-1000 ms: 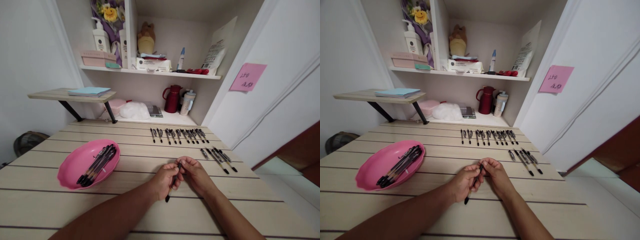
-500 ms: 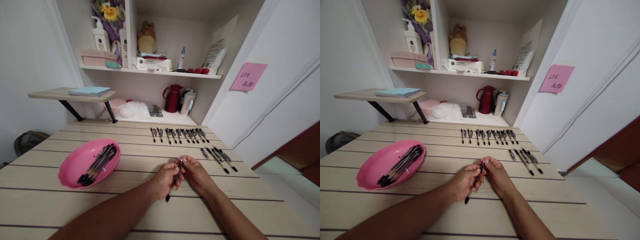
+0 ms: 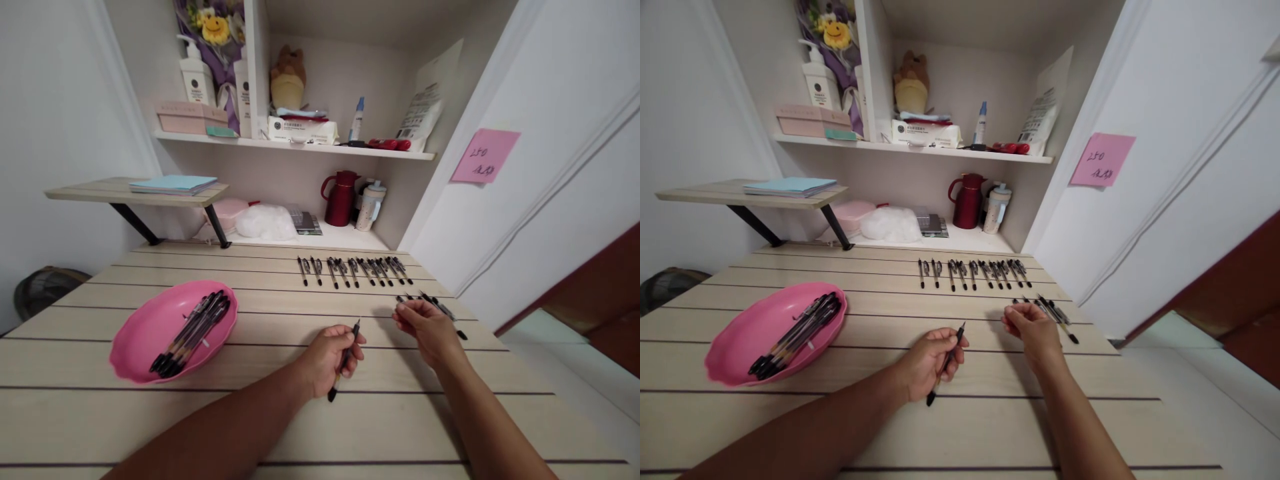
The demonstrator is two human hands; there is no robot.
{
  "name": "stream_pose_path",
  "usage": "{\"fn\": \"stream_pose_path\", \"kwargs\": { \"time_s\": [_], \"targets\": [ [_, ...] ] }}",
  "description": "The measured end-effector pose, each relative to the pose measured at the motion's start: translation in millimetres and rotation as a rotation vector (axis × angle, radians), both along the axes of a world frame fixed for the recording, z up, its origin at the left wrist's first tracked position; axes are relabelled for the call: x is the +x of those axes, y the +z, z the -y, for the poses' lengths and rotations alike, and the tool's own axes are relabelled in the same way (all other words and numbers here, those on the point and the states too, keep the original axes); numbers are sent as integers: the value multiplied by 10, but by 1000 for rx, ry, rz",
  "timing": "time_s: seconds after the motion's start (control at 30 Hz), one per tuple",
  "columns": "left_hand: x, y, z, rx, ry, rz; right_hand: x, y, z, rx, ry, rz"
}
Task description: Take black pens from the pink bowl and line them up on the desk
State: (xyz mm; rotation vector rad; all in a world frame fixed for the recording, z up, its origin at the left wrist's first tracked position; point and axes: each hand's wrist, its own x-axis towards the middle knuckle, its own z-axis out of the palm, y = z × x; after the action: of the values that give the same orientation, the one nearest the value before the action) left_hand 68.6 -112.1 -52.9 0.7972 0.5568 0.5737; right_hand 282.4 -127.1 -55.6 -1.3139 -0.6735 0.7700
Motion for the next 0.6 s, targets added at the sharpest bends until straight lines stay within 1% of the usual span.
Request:
{"fn": "stream_pose_path", "kwargs": {
  "time_s": [0.13, 0.2, 0.23, 0.3, 0.37, 0.43, 0.5, 0.6],
  "targets": [
    [-4, 9, 1, 12, 1, -8, 456, -130, 91, -81, -127, 203],
    [-2, 8, 1, 17, -3, -16, 601, -183, 132, -172, -142, 339],
    [-1, 7, 0, 19, -4, -19, 637, -196, 147, -235, -136, 443],
    [1, 5, -3, 18, -6, -25, 639, -192, 163, -370, -122, 722],
    [0, 2, -7, 14, -10, -27, 571, -158, 163, -488, -122, 1017],
    [-1, 0, -10, 10, -15, -26, 484, -115, 155, -591, -134, 1225],
    [-2, -1, -11, 9, -16, -24, 419, -85, 144, -678, -134, 1320],
    [-3, -1, -9, 12, -8, -24, 394, -81, 126, -753, -125, 1352]
  ]
}}
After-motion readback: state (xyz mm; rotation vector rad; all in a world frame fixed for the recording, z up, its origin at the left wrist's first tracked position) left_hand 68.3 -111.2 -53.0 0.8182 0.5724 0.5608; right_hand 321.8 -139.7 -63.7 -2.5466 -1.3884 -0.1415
